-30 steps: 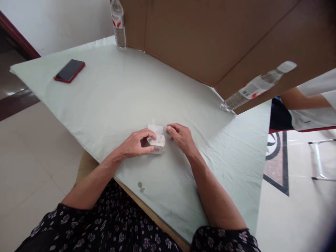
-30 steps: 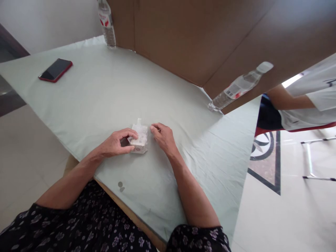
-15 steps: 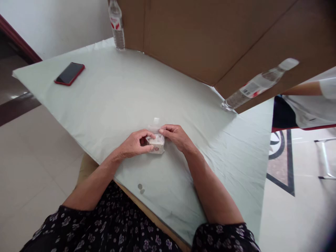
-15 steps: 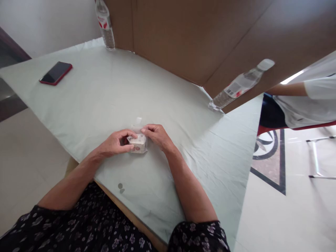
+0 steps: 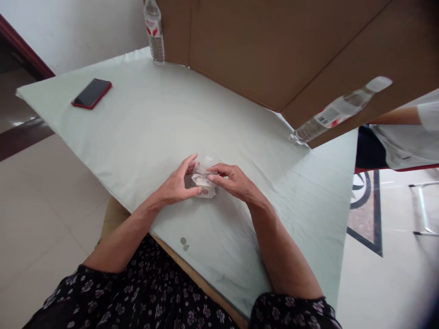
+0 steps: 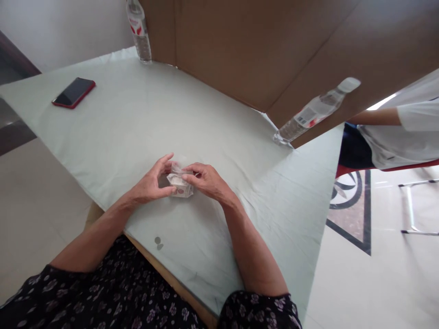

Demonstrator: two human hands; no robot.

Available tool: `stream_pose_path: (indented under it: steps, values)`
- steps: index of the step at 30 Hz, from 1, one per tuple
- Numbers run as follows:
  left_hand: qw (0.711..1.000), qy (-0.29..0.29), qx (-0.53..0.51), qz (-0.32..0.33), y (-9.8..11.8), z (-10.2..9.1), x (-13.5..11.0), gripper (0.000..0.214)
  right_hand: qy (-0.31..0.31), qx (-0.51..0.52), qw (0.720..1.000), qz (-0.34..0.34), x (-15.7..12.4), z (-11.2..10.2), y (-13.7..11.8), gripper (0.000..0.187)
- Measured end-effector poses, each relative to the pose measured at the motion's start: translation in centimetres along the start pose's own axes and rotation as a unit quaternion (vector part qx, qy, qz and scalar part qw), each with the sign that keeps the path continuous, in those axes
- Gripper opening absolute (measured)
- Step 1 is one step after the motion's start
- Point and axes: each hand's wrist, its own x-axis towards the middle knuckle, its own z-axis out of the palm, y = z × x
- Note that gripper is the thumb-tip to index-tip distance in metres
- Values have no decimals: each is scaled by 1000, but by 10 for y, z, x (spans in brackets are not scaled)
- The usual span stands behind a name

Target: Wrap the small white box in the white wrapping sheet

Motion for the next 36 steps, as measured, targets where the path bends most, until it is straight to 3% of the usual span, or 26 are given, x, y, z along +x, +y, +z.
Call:
stream_pose_path:
  steps: [6,11,16,22,26,36]
  values:
    - [992,-14,-109,-61,8,0,3,98,-19,-89,996,-3,-6,2,7,73]
    - [986,15,-142,-82,9,-1,4,98,22,-103,994,12,-4,18,8,71]
    - [986,-4,-134,-98,15,-2,4,96,47,-60,996,42,-1,23,7,78]
    - [979,-9,-166,-115,20,0,5,100,101,88,990,44,7,23,19,57]
    - [979,-4,-166,-117,21,1,4,99,106,178,976,63,17,27,21,47]
    - [987,-2,-119,-105,19,-1,4,90,124,188,973,47,20,33,16,28]
